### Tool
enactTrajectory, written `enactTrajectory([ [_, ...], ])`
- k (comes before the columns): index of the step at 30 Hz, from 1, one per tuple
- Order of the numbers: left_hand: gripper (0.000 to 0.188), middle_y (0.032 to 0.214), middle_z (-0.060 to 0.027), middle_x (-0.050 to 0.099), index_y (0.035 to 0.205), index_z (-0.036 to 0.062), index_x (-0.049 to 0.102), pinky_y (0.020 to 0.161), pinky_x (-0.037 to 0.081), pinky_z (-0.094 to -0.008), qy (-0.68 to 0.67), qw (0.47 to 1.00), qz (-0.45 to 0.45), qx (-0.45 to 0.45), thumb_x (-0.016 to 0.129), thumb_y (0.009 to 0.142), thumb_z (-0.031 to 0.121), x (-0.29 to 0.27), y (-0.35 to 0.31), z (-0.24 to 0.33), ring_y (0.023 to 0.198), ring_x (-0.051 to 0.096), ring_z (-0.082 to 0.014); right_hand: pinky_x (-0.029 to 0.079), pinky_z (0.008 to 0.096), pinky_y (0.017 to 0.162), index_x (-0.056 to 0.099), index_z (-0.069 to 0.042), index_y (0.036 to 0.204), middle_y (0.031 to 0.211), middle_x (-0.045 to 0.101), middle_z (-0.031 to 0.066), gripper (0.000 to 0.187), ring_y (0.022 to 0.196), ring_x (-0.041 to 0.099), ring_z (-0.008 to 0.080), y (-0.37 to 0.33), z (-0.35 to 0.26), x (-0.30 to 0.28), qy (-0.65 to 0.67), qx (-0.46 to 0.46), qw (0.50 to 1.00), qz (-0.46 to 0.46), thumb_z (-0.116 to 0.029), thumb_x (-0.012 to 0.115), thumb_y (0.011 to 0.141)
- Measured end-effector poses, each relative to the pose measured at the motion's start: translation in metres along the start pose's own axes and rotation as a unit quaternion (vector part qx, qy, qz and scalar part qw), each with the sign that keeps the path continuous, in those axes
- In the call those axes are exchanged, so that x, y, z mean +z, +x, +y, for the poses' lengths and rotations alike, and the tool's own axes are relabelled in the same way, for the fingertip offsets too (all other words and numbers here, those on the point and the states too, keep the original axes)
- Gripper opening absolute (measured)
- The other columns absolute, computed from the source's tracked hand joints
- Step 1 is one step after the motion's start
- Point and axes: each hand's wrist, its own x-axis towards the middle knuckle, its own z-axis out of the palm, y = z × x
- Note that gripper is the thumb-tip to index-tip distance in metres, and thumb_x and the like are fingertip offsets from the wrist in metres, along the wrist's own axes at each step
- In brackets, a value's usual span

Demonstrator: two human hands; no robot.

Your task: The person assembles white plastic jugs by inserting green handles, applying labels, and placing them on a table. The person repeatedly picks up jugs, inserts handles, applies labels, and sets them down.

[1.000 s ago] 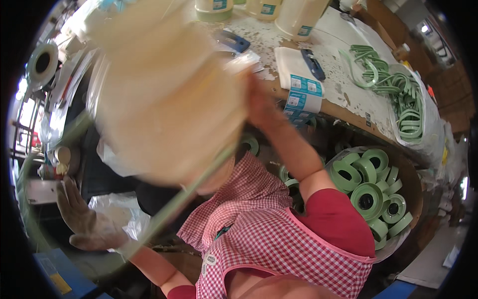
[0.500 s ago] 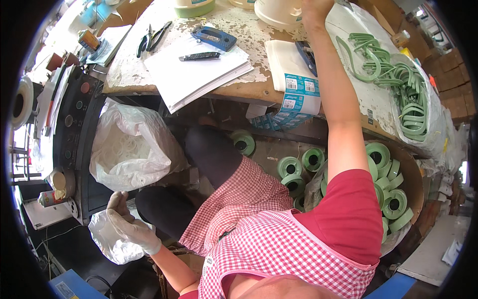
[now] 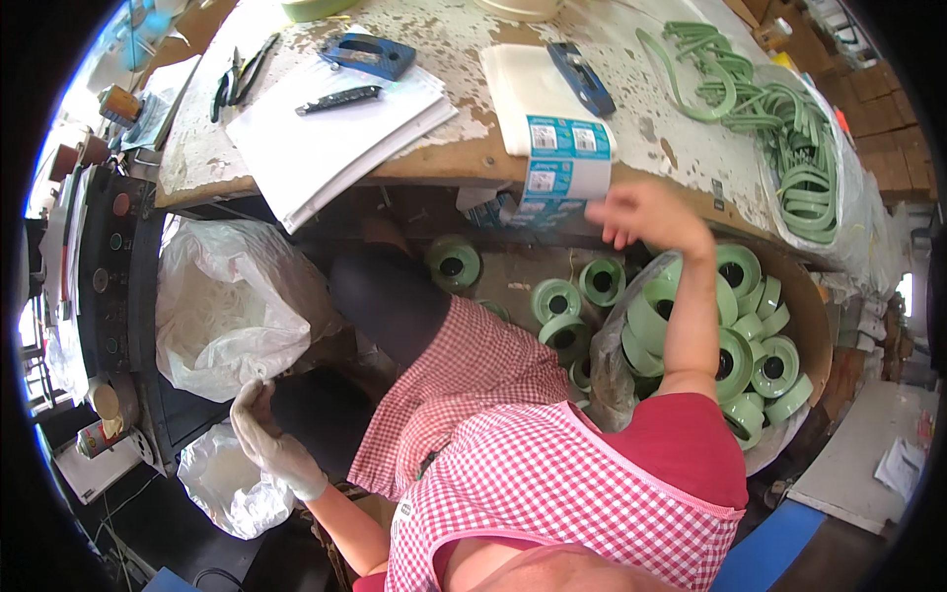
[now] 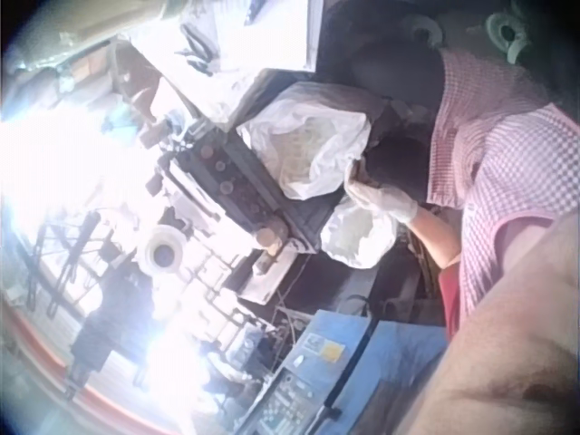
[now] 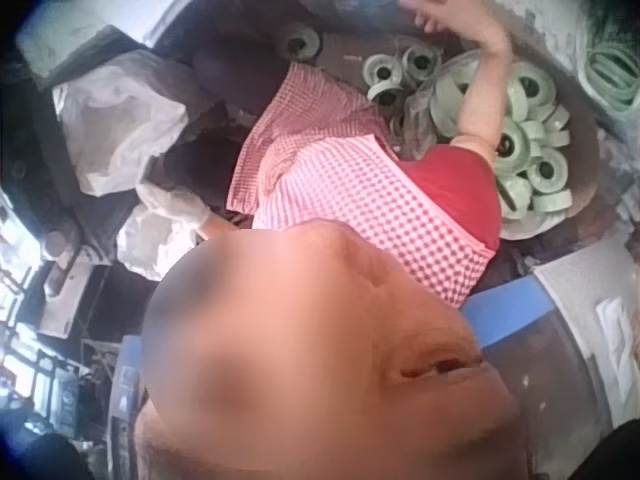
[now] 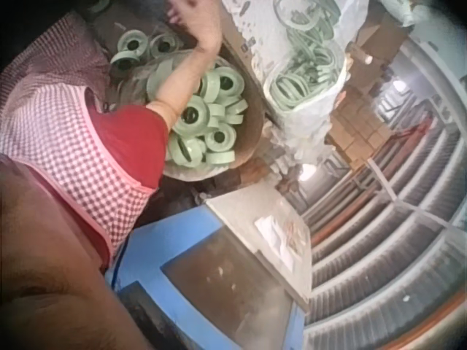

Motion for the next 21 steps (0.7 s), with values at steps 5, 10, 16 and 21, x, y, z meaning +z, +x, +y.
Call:
enactTrajectory([
  [5,0.035,0.113,-0.0127,0.068,0.115,-0.007,0.066,0.1,0.052,-0.0349,-0.193,0.975,-0.086,-0.065,0.039,0.112,0.015,0.03,0.004,0.029,0.107,0.068,-0.0222,0.052,0.0374,0.091,0.064,-0.002,0.087,0.111,0.071,0.0106,0.036,0.1,0.067,0.0223,0.035,0.107,0.075,0.053,-0.247,0.95,0.184,-0.034,0.072,0.099],
  [10,0.026,0.111,-0.0123,0.07,0.108,-0.0056,0.067,0.095,0.053,-0.0336,-0.249,0.95,-0.186,-0.024,0.046,0.11,0.01,0.056,-0.003,0.077,0.1,0.067,-0.0193,0.054,0.0263,0.082,0.07,-0.006,0.104,0.098,0.071,0.0015,0.026,0.09,0.064,0.008,0.026,0.08,0.037,0.394,-0.201,0.885,0.145,-0.03,0.063,0.107],
  [16,0.025,0.111,-0.0122,0.069,0.107,-0.0046,0.066,0.095,0.052,-0.0324,-0.274,0.936,-0.219,-0.017,0.046,0.111,0.01,0.062,-0.023,0.076,0.1,0.066,-0.0181,0.052,0.022,0.069,0.069,-0.006,0.122,0.097,0.072,-0.0003,0.031,0.081,0.064,0.0076,0.065,0.024,-0.028,0.396,-0.195,0.884,0.152,-0.028,0.072,0.1],
  [21,0.029,0.112,-0.0123,0.071,0.109,-0.004,0.067,0.095,0.053,-0.033,-0.247,0.949,-0.194,-0.029,0.046,0.112,0.016,0.042,-0.033,0.056,0.1,0.068,-0.019,0.047,0.0202,0.06,0.07,-0.005,0.128,0.097,0.074,0.0014,0.036,0.074,0.061,0.0062,0.091,0.019,-0.035,0.326,-0.192,0.916,0.135,-0.009,0.075,0.093],
])
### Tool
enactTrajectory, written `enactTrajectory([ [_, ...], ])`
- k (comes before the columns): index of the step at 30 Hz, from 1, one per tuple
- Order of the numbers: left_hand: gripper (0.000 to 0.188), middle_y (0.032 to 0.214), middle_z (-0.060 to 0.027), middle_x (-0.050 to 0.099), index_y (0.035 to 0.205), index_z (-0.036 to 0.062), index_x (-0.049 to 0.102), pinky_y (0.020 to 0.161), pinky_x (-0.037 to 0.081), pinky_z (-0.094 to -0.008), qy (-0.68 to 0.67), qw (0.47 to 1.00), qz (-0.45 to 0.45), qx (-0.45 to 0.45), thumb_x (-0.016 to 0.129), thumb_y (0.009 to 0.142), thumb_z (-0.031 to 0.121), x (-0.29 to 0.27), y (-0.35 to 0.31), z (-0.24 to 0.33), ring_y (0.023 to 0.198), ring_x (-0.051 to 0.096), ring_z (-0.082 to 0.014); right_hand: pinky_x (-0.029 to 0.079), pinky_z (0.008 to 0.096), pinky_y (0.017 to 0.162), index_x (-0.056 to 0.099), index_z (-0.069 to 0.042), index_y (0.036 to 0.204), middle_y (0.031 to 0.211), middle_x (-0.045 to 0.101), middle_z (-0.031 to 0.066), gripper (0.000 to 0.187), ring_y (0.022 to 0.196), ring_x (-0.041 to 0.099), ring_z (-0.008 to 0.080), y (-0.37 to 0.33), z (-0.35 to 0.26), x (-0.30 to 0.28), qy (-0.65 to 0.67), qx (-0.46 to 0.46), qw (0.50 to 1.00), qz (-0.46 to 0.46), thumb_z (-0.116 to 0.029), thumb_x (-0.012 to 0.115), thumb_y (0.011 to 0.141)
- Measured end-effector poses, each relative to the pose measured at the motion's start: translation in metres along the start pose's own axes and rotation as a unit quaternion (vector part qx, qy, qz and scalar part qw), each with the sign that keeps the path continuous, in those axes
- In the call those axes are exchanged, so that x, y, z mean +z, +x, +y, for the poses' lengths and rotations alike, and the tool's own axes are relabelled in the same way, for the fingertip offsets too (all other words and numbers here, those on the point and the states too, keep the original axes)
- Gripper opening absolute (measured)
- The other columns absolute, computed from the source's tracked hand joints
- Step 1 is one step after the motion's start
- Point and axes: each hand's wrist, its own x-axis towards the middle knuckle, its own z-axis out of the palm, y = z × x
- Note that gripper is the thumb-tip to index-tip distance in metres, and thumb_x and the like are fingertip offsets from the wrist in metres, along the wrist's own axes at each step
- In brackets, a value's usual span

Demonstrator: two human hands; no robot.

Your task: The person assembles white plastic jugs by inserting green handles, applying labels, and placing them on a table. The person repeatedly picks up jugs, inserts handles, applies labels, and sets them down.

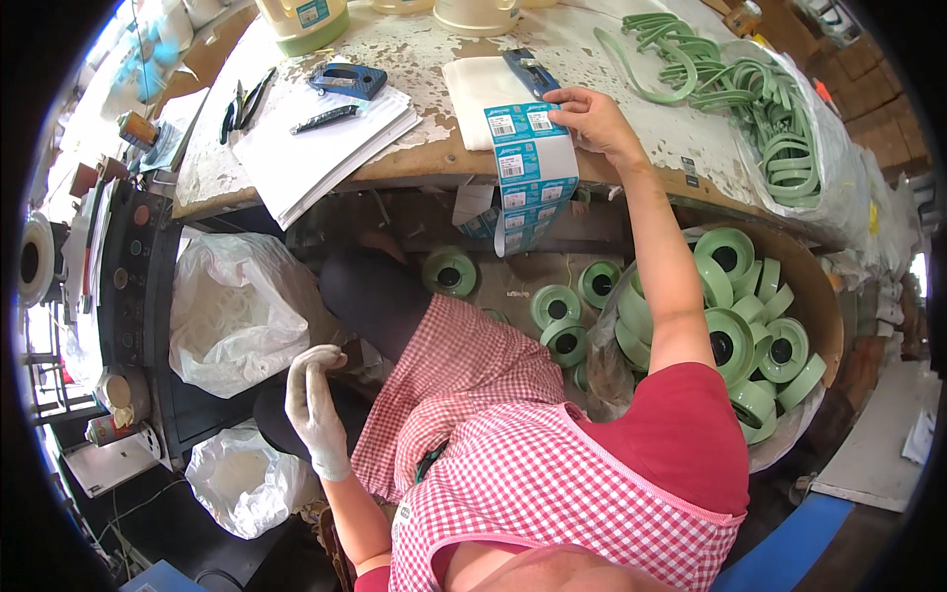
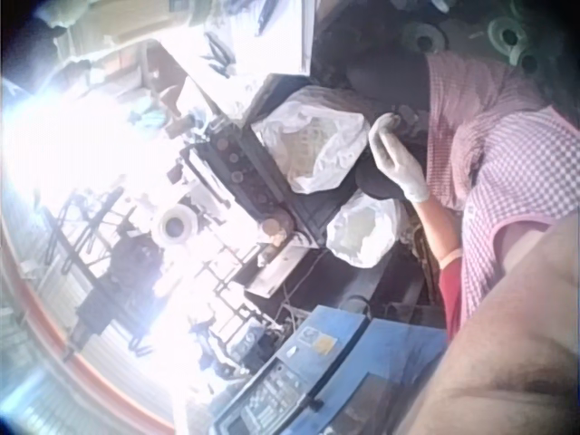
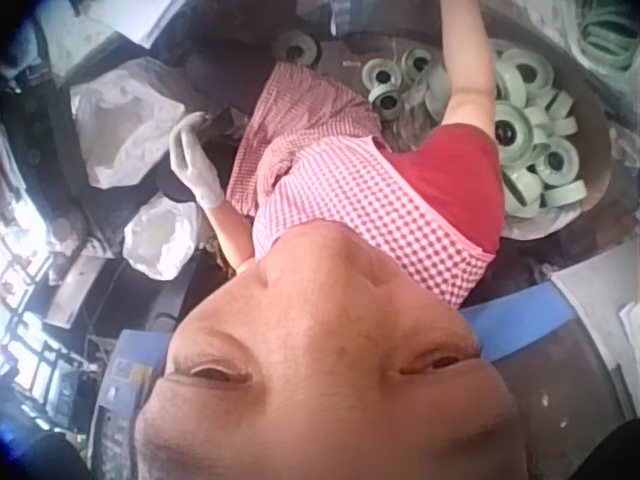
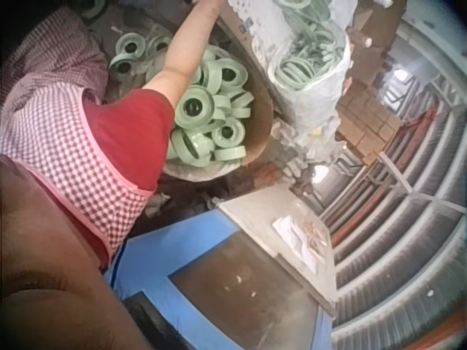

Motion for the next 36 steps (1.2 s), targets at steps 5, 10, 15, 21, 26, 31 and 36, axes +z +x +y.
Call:
enactTrajectory([
  [5,0.029,0.112,-0.0128,0.071,0.109,-0.0039,0.067,0.094,0.053,-0.0334,-0.004,1.0,0.014,-0.023,0.047,0.113,0.017,-0.006,-0.008,-0.008,0.098,0.068,-0.0199,0.047,0.023,0.061,0.071,-0.003,0.127,0.09,0.069,-0.0001,0.037,0.073,0.058,0.0067,0.011,0.003,0.002,-0.059,-0.031,0.998,-0.007,-0.002,0.074,0.09],
  [10,0.029,0.111,-0.0131,0.071,0.108,-0.0042,0.067,0.094,0.053,-0.0338,-0.025,0.999,0.006,-0.029,0.047,0.112,0.016,-0.001,-0.004,-0.012,0.097,0.068,-0.0203,0.049,0.0254,0.063,0.076,-0.006,0.122,0.082,0.062,-0.0016,0.033,0.073,0.058,0.0082,0.024,0.01,-0.002,-0.226,-0.067,0.972,0.01,-0.003,0.073,0.089],
  [15,0.029,0.111,-0.0136,0.071,0.107,-0.0046,0.067,0.094,0.053,-0.0346,-0.025,0.999,0.013,-0.038,0.047,0.112,0.016,-0.002,-0.003,-0.014,0.098,0.068,-0.0207,0.049,0.0265,0.06,0.073,-0.007,0.12,0.084,0.067,0.0022,0.03,0.066,0.058,0.0091,0.014,0.002,0.01,-0.282,-0.09,0.954,0.052,-0.01,0.075,0.09],
  [21,0.029,0.11,-0.0121,0.07,0.105,-0.0056,0.068,0.091,0.053,-0.033,0.069,0.997,0.003,-0.046,0.045,0.11,0.011,-0.001,-0.004,-0.004,0.095,0.065,-0.0189,0.05,0.0251,0.054,0.071,-0.007,0.114,0.09,0.073,0.0058,0.027,0.061,0.06,0.0091,0.013,0.017,-0.002,-0.156,-0.058,0.984,0.059,-0.018,0.08,0.09],
  [26,0.035,0.106,-0.0115,0.066,0.106,-0.0046,0.065,0.091,0.053,-0.0333,0.03,0.997,0.001,-0.065,0.042,0.111,0.021,-0.006,-0.008,-0.029,0.095,0.064,-0.0204,0.049,0.0254,0.049,0.072,-0.005,0.102,0.08,0.071,0.0036,0.019,0.055,0.06,0.0082,0.0,0.005,0.017,-0.025,-0.039,0.995,0.087,-0.014,0.081,0.088],
  [31,0.038,0.11,-0.0124,0.065,0.109,-0.0044,0.064,0.095,0.054,-0.0351,0.017,0.997,-0.049,-0.055,0.039,0.113,0.024,0.006,-0.001,-0.029,0.098,0.065,-0.0217,0.054,0.0355,0.076,0.077,-0.007,0.086,0.092,0.071,0.0064,0.018,0.097,0.064,0.0209,-0.018,0.03,0.02,-0.257,-0.247,0.897,0.26,-0.018,0.087,0.077],
  [36,0.039,0.112,-0.0139,0.068,0.113,-0.0042,0.065,0.095,0.054,-0.0352,0.012,0.998,-0.02,-0.051,0.04,0.113,0.026,-0.014,-0.006,-0.039,0.099,0.066,-0.0221,0.046,0.0442,0.095,0.071,-0.016,0.084,0.13,0.063,0.0036,0.018,0.107,0.06,0.027,-0.063,0.01,0.048,-0.456,-0.517,0.661,0.297,-0.021,0.087,0.077],
])
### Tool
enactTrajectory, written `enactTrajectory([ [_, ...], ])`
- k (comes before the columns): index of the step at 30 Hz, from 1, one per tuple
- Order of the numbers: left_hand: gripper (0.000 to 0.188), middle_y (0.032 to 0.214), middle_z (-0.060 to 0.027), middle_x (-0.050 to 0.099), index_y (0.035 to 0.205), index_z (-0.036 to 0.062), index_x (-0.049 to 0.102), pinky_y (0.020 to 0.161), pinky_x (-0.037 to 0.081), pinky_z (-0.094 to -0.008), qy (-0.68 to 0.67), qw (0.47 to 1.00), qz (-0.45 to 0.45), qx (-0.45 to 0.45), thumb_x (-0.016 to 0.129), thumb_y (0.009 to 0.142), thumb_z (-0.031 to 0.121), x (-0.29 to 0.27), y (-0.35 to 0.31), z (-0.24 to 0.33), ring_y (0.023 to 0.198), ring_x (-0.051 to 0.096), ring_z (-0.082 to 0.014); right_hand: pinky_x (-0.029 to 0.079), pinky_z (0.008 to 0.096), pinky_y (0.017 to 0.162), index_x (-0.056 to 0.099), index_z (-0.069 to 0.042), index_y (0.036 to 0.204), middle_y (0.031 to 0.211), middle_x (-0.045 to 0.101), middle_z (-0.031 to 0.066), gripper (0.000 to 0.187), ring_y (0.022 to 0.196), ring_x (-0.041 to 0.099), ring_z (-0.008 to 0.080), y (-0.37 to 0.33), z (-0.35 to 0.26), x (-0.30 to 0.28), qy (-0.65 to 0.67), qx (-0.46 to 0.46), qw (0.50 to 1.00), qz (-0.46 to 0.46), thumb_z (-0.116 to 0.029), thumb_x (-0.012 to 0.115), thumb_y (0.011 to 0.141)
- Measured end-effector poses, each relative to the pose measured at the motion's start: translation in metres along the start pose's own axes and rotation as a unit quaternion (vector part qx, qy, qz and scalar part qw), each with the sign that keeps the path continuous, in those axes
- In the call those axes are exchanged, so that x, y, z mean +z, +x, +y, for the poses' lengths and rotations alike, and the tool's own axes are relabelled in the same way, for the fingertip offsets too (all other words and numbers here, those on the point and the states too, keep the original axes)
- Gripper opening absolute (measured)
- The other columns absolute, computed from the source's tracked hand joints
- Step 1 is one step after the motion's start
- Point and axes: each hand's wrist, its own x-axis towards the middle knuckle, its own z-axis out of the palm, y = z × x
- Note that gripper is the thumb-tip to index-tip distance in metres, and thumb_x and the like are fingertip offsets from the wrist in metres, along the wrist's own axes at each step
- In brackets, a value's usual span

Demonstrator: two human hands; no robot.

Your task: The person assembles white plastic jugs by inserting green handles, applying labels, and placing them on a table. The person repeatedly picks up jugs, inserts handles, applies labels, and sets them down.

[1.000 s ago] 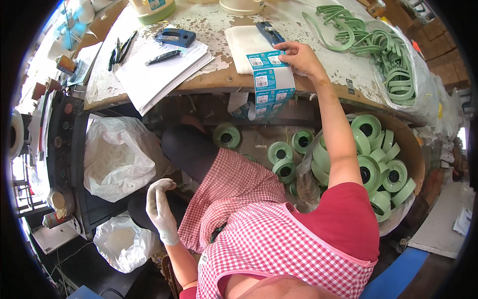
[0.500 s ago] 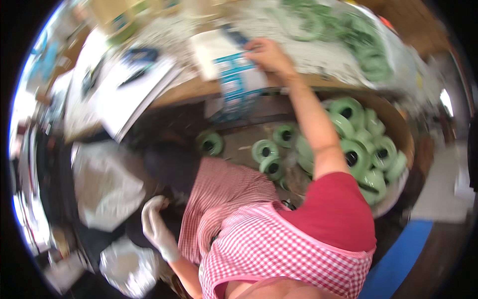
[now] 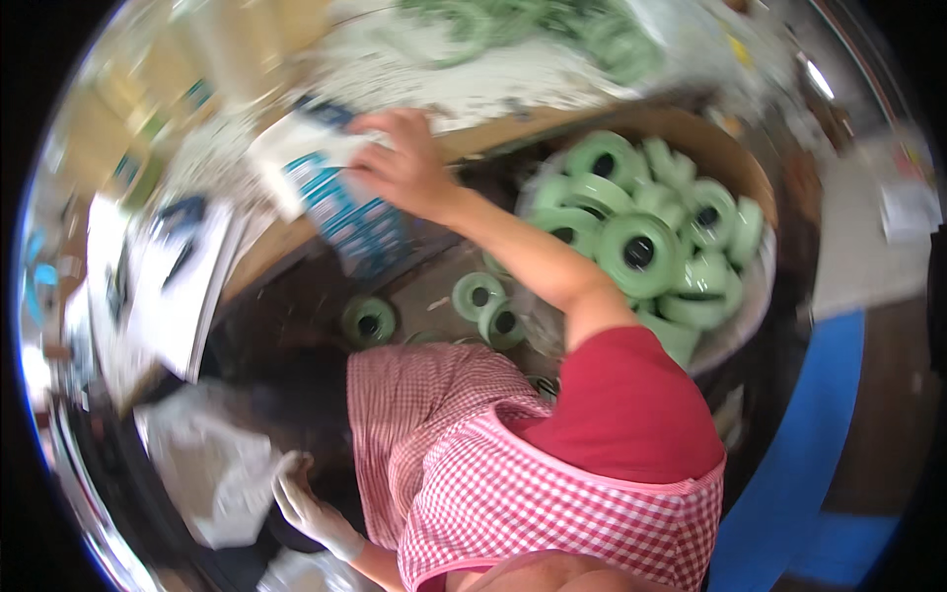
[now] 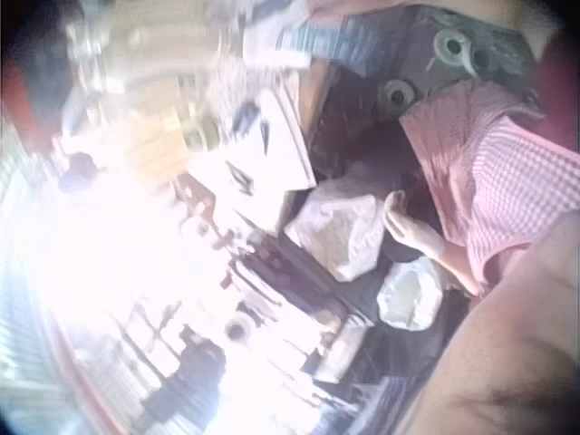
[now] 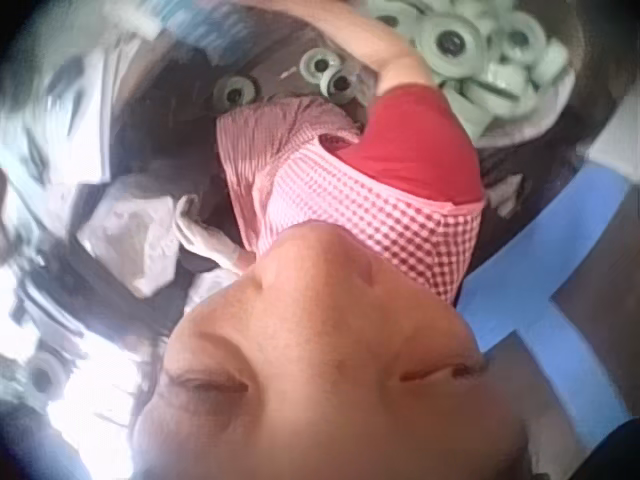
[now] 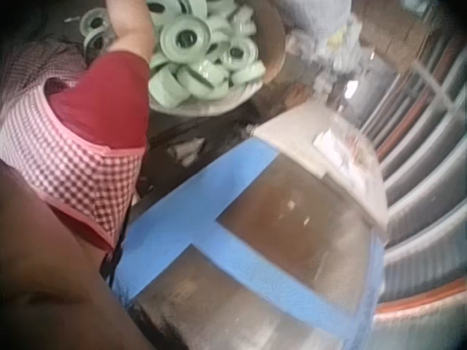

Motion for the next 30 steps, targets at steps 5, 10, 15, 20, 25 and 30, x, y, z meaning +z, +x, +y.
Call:
enactTrajectory([
  [5,0.028,0.111,-0.0136,0.072,0.109,-0.0073,0.071,0.089,0.052,-0.0321,0.012,0.974,0.224,0.032,0.047,0.107,0.008,-0.038,-0.044,0.016,0.097,0.067,-0.0195,0.053,0.0442,0.091,0.066,-0.015,0.1,0.109,0.069,0.0054,0.033,0.1,0.067,0.03,0.0,-0.127,-0.063,0.176,-0.083,0.977,-0.083,-0.007,0.09,0.078],
  [10,0.02,0.104,-0.0079,0.073,0.116,-0.0012,0.071,0.089,0.054,-0.0299,0.024,0.863,0.504,-0.023,0.059,0.106,0.011,-0.116,-0.141,-0.07,0.096,0.069,-0.0146,0.052,0.0267,0.073,0.057,-0.005,0.108,0.11,0.061,0.0089,0.027,0.09,0.06,0.0153,-0.038,-0.228,-0.043,0.605,0.182,0.735,-0.246,0.012,0.07,0.092],
  [15,0.036,0.119,-0.019,0.065,0.119,0.0009,0.065,0.103,0.048,-0.0459,0.217,0.63,0.707,-0.235,0.07,0.092,0.024,-0.152,-0.351,-0.258,0.114,0.06,-0.0339,0.056,0.0293,0.092,0.064,-0.007,0.13,0.126,0.069,0.0093,0.025,0.111,0.067,0.0175,-0.06,-0.267,0.013,0.714,0.329,0.447,-0.427,-0.007,0.062,0.106],
  [20,0.078,0.144,-0.0261,0.049,0.142,0.0017,0.05,0.109,0.045,-0.0533,0.337,0.38,0.619,-0.599,0.076,0.08,0.041,-0.085,-0.559,-0.301,0.13,0.051,-0.044,0.056,0.0344,0.1,0.063,-0.007,0.134,0.129,0.069,0.0115,0.029,0.117,0.066,0.0193,-0.028,-0.273,0.025,0.652,0.321,0.468,-0.502,-0.011,0.063,0.106],
  [25,0.083,0.162,-0.0205,0.033,0.156,0.0041,0.038,0.114,0.039,-0.053,0.005,0.14,0.806,-0.575,0.065,0.088,0.042,-0.076,-0.706,-0.317,0.142,0.043,-0.0432,0.055,0.0443,0.106,0.055,0.001,0.143,0.138,0.062,0.018,0.04,0.123,0.062,0.0263,-0.012,-0.255,0.069,0.571,0.351,0.576,-0.467,-0.006,0.063,0.104],
  [30,0.07,0.173,-0.0025,0.026,0.164,0.0193,0.034,0.12,0.028,-0.0475,-0.223,0.122,0.94,-0.228,0.045,0.102,0.049,-0.134,-0.842,-0.308,0.154,0.033,-0.0304,0.049,0.0472,0.114,0.051,0.006,0.144,0.152,0.047,0.019,0.04,0.135,0.053,0.0271,0.013,-0.235,0.085,0.523,0.321,0.645,-0.455,-0.008,0.059,0.106],
])
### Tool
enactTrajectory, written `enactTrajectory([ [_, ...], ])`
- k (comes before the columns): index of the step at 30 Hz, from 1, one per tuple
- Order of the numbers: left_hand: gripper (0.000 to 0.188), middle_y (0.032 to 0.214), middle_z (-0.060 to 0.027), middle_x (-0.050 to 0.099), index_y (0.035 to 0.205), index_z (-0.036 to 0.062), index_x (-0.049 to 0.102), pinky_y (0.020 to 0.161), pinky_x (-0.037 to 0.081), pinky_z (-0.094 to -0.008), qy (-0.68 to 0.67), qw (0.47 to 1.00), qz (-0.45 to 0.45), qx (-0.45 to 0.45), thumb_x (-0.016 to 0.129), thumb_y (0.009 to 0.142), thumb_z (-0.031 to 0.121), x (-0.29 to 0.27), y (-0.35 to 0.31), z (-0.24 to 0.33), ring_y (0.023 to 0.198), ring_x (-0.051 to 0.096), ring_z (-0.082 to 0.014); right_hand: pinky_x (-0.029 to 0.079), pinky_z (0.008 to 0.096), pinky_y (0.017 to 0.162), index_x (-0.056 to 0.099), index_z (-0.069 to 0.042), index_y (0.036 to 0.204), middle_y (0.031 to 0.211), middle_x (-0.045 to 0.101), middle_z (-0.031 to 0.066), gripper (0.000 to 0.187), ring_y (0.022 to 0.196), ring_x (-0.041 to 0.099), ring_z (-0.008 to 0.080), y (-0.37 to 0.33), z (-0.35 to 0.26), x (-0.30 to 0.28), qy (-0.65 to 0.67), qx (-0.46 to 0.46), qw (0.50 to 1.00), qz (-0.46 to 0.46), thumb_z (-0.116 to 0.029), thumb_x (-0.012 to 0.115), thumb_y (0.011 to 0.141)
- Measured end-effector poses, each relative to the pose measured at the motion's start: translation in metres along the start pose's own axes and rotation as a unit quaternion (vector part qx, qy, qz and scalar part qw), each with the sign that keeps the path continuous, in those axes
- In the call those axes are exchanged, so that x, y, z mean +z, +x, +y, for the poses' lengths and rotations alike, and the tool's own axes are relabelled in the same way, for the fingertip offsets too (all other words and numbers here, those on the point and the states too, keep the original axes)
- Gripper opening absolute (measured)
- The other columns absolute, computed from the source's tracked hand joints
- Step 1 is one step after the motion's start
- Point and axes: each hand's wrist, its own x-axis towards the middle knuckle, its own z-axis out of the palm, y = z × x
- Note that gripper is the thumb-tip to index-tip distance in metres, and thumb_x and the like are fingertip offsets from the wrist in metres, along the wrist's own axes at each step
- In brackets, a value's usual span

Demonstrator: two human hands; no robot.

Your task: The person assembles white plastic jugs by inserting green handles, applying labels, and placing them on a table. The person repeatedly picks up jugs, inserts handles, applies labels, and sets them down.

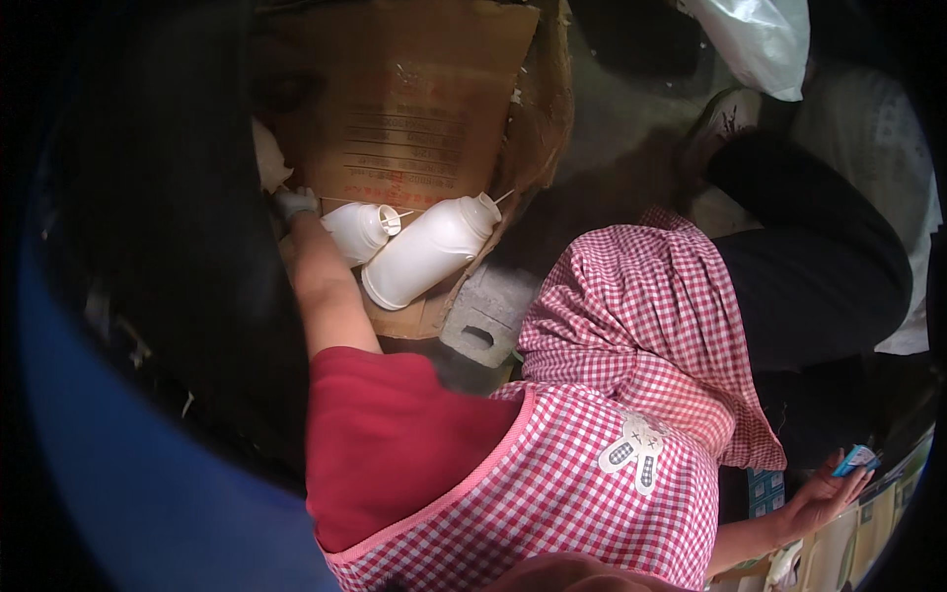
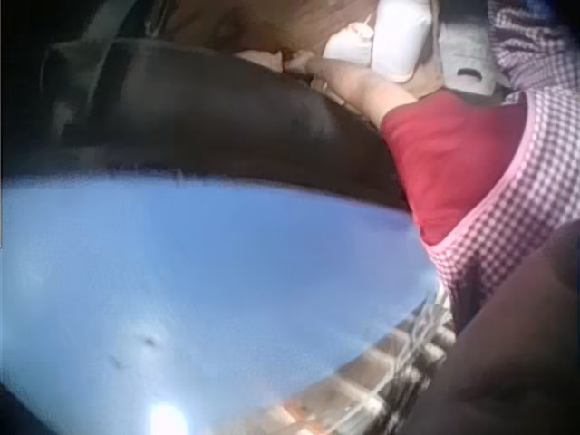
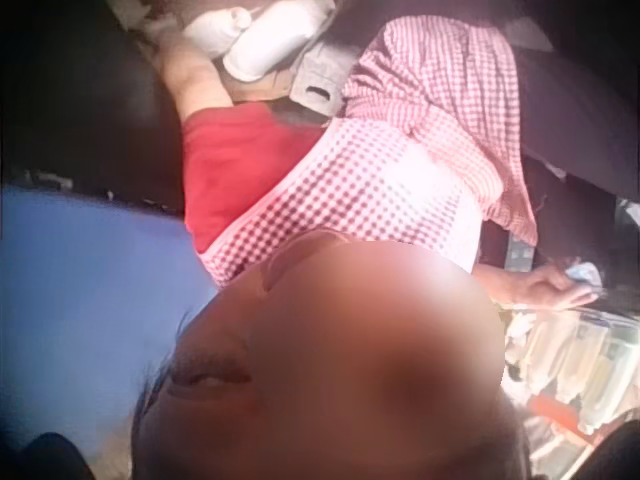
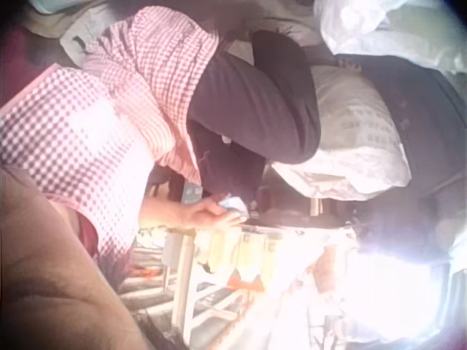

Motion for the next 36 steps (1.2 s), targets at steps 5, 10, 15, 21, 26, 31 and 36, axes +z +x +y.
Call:
enactTrajectory([
  [5,0.056,0.162,0.0009,0.039,0.155,0.0244,0.045,0.115,0.031,-0.0465,-0.12,0.989,-0.037,-0.077,0.041,0.105,0.05,0.019,0.026,-0.023,0.148,0.035,-0.0249,0.046,0.0488,0.117,0.047,0.008,0.147,0.158,0.039,0.0178,0.045,0.139,0.049,0.0264,0.015,-0.044,0.011,-0.092,-0.038,0.995,-0.027,-0.01,0.058,0.107],
  [10,0.029,0.114,-0.0034,0.068,0.112,0.0168,0.069,0.099,0.043,-0.0513,-0.218,0.84,-0.484,-0.115,0.055,0.101,0.039,-0.009,0.118,0.031,0.112,0.063,-0.0258,0.045,0.0479,0.118,0.045,0.009,0.149,0.161,0.038,0.0211,0.048,0.142,0.047,0.0285,0.055,-0.016,0.032,-0.044,0.031,0.998,-0.022,-0.011,0.057,0.107],
  [15,0.014,0.115,-0.0123,0.063,0.101,0.0081,0.059,0.092,0.051,-0.0462,-0.371,0.77,-0.447,-0.265,0.056,0.094,0.02,0.053,0.015,-0.085,0.108,0.064,-0.0322,0.042,0.0495,0.12,0.045,0.008,0.149,0.159,0.041,0.0224,0.047,0.142,0.049,0.0306,0.009,-0.051,0.063,-0.066,-0.036,0.997,-0.007,-0.01,0.056,0.108],
  [21,0.029,0.126,-0.019,0.058,0.115,-0.0013,0.057,0.093,0.055,-0.0503,-0.131,0.987,-0.07,-0.062,0.054,0.089,0.011,0.062,-0.102,-0.083,0.113,0.063,-0.0394,0.039,0.0497,0.123,0.046,0.007,0.148,0.159,0.041,0.0224,0.044,0.141,0.049,0.0319,0.031,-0.038,0.023,-0.002,-0.012,1.0,-0.028,-0.01,0.055,0.109],
  [26,0.073,0.149,-0.0252,0.045,0.144,0.0004,0.051,0.1,0.051,-0.0528,0.627,0.629,0.254,0.383,0.067,0.086,0.043,0.048,-0.171,-0.07,0.124,0.059,-0.0384,0.038,0.0483,0.124,0.047,0.008,0.147,0.155,0.044,0.0221,0.042,0.137,0.051,0.0318,0.02,-0.041,0.0,0.048,0.018,0.999,0.0,-0.01,0.055,0.109],
  [31,0.063,0.146,-0.0232,0.051,0.147,0.0033,0.053,0.102,0.051,-0.0505,0.676,0.605,0.218,0.359,0.061,0.092,0.034,-0.028,-0.057,-0.031,0.125,0.059,-0.0409,0.041,0.047,0.122,0.046,0.01,0.147,0.157,0.043,0.0193,0.044,0.138,0.05,0.0253,0.04,-0.045,-0.003,0.028,-0.012,0.999,0.018,-0.009,0.056,0.109],
  [36,0.053,0.135,-0.0158,0.064,0.142,0.0127,0.061,0.106,0.051,-0.0489,0.651,0.556,-0.009,0.516,0.058,0.089,0.013,0.011,-0.135,-0.026,0.126,0.06,-0.0361,0.041,0.0479,0.122,0.047,0.008,0.149,0.16,0.04,0.0138,0.044,0.142,0.045,0.0206,0.042,-0.026,0.0,0.017,-0.004,1.0,-0.023,-0.008,0.054,0.109],
])
